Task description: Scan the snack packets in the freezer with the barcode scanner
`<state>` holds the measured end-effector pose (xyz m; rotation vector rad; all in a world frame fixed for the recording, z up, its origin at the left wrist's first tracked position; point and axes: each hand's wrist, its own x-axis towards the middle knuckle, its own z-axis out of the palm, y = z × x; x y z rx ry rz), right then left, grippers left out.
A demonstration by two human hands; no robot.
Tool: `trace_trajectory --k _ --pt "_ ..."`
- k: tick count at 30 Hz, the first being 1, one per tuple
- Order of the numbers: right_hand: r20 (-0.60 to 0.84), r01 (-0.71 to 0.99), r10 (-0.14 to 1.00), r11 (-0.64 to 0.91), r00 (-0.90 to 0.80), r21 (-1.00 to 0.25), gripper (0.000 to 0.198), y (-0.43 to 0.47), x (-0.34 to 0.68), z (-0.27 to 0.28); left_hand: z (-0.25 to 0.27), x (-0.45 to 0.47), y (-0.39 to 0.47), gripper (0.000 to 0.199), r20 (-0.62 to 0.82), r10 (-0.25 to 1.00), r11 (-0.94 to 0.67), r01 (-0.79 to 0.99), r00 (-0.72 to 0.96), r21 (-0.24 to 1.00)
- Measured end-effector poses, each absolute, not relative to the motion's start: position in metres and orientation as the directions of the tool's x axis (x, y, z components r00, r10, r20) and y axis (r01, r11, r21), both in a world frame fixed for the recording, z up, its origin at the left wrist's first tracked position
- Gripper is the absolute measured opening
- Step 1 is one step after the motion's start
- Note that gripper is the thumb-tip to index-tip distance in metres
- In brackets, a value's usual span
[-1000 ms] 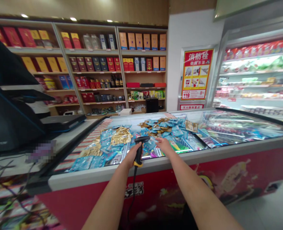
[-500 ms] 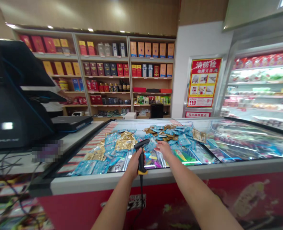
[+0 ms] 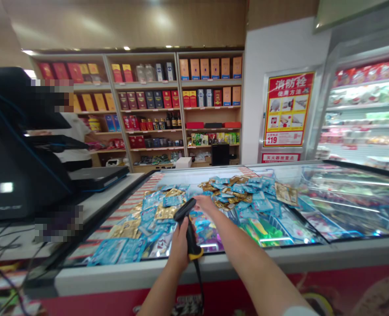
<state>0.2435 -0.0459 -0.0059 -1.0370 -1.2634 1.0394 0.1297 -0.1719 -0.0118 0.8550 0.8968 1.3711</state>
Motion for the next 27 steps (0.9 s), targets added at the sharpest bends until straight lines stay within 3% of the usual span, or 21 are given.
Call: trace_trajectory --k 2,4,7,9,11,16,22,27 --pt "0.276 0.195 0.954 0.25 0.12 -0.948 0.017 -0.046 0.273 -0.007 -0.011 0.131 -0.17 0.042 -0.06 0.998 0.062 -0.416 0.019 0.907" --pt "0.434 0.488 0.88 0.298 0.192 -0.82 0.021 -0.05 0.309 -0.005 -0.01 0.133 -0.166 0.041 -0.091 0.995 0.095 -0.385 0.028 0.918" --pt "0.532 0.729 0.784 0.154 0.32 -0.667 0.03 -0.059 0.355 0.003 -0.004 0.14 -0.153 0.039 -0.102 0.994 0.11 -0.354 0.042 0.929" --pt "0.547 0.775 0.72 0.02 0.427 -0.631 0.033 -0.064 0.374 0.009 0.002 0.146 -0.138 0.037 -0.071 0.994 0.097 -0.369 0.083 0.925" --pt "0.561 0.817 0.709 -0.036 0.427 -0.576 0.035 -0.068 0.38 0.013 0.007 0.153 -0.121 0.036 -0.038 0.986 0.099 -0.388 0.162 0.916" --pt "0.468 0.908 0.835 -0.087 0.291 -0.409 0.04 -0.069 0.371 0.01 0.006 0.163 -0.084 0.034 -0.071 0.941 0.217 -0.432 0.33 0.875" --pt "0.446 0.926 0.84 -0.158 0.309 -0.344 0.038 -0.069 0.361 0.003 0.0 0.16 -0.078 0.035 -0.067 0.934 0.272 -0.578 0.35 0.769" --pt "0.482 0.931 0.829 -0.118 0.284 -0.346 0.039 -0.069 0.361 0.001 0.006 0.159 -0.075 0.036 -0.116 0.9 0.345 -0.524 0.42 0.779"
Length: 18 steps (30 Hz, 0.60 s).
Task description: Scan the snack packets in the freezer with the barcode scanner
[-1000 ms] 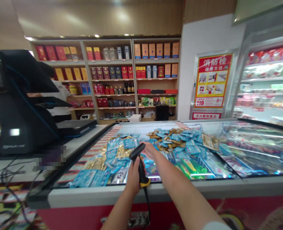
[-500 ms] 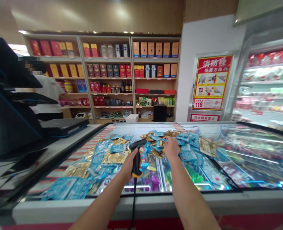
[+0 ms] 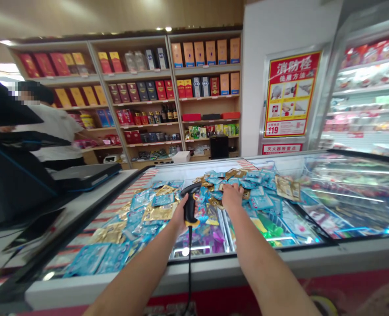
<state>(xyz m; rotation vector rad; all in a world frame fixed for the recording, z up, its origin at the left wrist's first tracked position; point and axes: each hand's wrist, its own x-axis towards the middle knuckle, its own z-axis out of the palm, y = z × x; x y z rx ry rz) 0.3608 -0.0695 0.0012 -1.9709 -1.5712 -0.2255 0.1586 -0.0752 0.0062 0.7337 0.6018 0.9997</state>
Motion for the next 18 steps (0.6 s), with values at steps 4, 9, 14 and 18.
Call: trace_trajectory --k 4,9,14,18 --pt "0.538 0.925 0.8 -0.055 0.266 -0.376 0.034 -0.071 0.361 0.007 0.008 0.157 -0.066 0.034 -0.16 0.843 0.415 -0.432 0.513 0.801" --pt "0.669 0.875 0.699 0.128 0.254 -0.466 0.023 -0.077 0.349 0.023 0.007 0.154 -0.063 0.037 -0.137 0.831 0.429 -0.463 0.539 0.776" --pt "0.776 0.64 0.606 0.529 0.175 -0.557 0.016 -0.074 0.334 0.023 0.011 0.154 -0.071 0.034 -0.152 0.835 0.444 -0.484 0.529 0.754" --pt "0.719 0.546 0.674 0.542 0.172 -0.638 0.012 -0.062 0.328 0.01 0.012 0.154 -0.071 0.033 -0.13 0.847 0.436 -0.534 0.516 0.725"
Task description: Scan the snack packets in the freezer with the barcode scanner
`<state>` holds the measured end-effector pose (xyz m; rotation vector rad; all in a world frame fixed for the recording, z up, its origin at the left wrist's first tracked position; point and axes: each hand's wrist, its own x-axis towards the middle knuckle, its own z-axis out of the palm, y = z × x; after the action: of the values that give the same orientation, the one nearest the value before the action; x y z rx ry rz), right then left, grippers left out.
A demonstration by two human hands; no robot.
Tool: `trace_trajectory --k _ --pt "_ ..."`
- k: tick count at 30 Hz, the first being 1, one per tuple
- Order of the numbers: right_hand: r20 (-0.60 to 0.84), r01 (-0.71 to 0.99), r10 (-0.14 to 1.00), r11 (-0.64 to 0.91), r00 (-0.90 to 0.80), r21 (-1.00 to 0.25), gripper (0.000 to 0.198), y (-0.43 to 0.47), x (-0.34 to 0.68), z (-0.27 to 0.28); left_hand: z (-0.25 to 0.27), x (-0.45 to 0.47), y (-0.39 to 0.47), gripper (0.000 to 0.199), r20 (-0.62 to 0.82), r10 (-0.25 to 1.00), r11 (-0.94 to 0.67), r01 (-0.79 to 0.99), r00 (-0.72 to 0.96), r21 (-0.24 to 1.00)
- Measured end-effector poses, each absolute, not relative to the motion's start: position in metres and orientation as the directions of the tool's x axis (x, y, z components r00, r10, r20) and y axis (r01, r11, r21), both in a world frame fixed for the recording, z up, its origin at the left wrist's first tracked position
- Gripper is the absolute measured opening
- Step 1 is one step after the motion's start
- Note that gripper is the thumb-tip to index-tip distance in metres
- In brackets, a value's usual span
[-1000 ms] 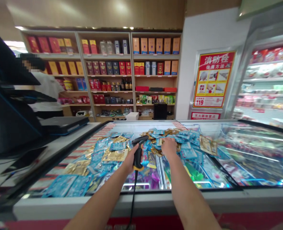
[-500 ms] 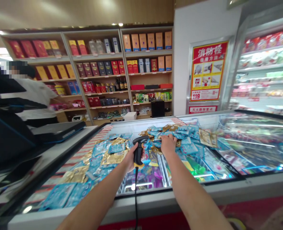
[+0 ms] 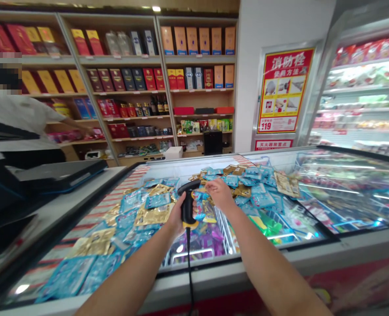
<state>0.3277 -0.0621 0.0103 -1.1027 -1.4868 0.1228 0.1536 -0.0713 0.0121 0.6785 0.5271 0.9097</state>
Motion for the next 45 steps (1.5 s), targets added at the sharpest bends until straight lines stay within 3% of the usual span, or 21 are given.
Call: trace_trajectory --k 5,8,11,14,17,19,22,27,32,35,40,45 --pt "0.539 0.439 0.816 0.415 0.207 -0.797 0.015 -0.059 0.331 0.004 0.008 0.15 -0.068 0.032 -0.087 0.865 0.415 -0.609 0.494 0.676" --pt "0.498 0.437 0.854 0.393 0.152 -0.809 0.018 -0.068 0.333 0.008 0.008 0.148 -0.067 0.032 -0.074 0.877 0.395 -0.623 0.476 0.675" --pt "0.551 0.483 0.828 0.443 0.102 -0.755 0.024 -0.078 0.331 0.014 0.008 0.148 -0.068 0.032 -0.06 0.877 0.387 -0.627 0.476 0.677" --pt "0.603 0.581 0.781 0.417 0.165 -0.699 0.026 -0.08 0.329 0.014 0.007 0.149 -0.067 0.031 -0.04 0.871 0.383 -0.626 0.489 0.679" --pt "0.538 0.659 0.825 0.311 0.17 -0.685 0.006 -0.069 0.331 0.004 0.006 0.149 -0.065 0.03 -0.015 0.865 0.371 -0.62 0.501 0.691" --pt "0.477 0.67 0.868 0.272 0.14 -0.69 0.013 -0.059 0.334 -0.006 0.005 0.15 -0.065 0.03 -0.012 0.862 0.363 -0.6 0.506 0.713" --pt "0.478 0.653 0.862 0.265 0.17 -0.709 0.023 -0.048 0.339 -0.016 0.005 0.152 -0.067 0.031 -0.04 0.868 0.347 -0.546 0.495 0.762" --pt "0.531 0.624 0.785 0.247 0.319 -0.741 0.025 -0.043 0.342 -0.018 0.008 0.157 -0.075 0.033 -0.08 0.876 0.323 -0.456 0.476 0.829" --pt "0.507 0.605 0.777 0.211 0.372 -0.768 0.021 -0.04 0.347 -0.019 0.005 0.161 -0.075 0.04 -0.125 0.887 0.293 -0.334 0.445 0.896" --pt "0.456 0.54 0.796 0.199 0.398 -0.818 0.017 -0.037 0.348 -0.023 0.002 0.162 -0.073 0.043 -0.154 0.893 0.292 -0.284 0.424 0.913" --pt "0.306 0.322 0.874 0.186 0.377 -0.928 0.029 -0.036 0.346 -0.027 0.003 0.161 -0.074 0.043 -0.158 0.894 0.284 -0.257 0.419 0.924" --pt "0.381 0.432 0.853 0.21 0.358 -0.877 0.03 -0.035 0.347 -0.025 0.007 0.161 -0.078 0.044 -0.154 0.89 0.276 -0.24 0.429 0.931"
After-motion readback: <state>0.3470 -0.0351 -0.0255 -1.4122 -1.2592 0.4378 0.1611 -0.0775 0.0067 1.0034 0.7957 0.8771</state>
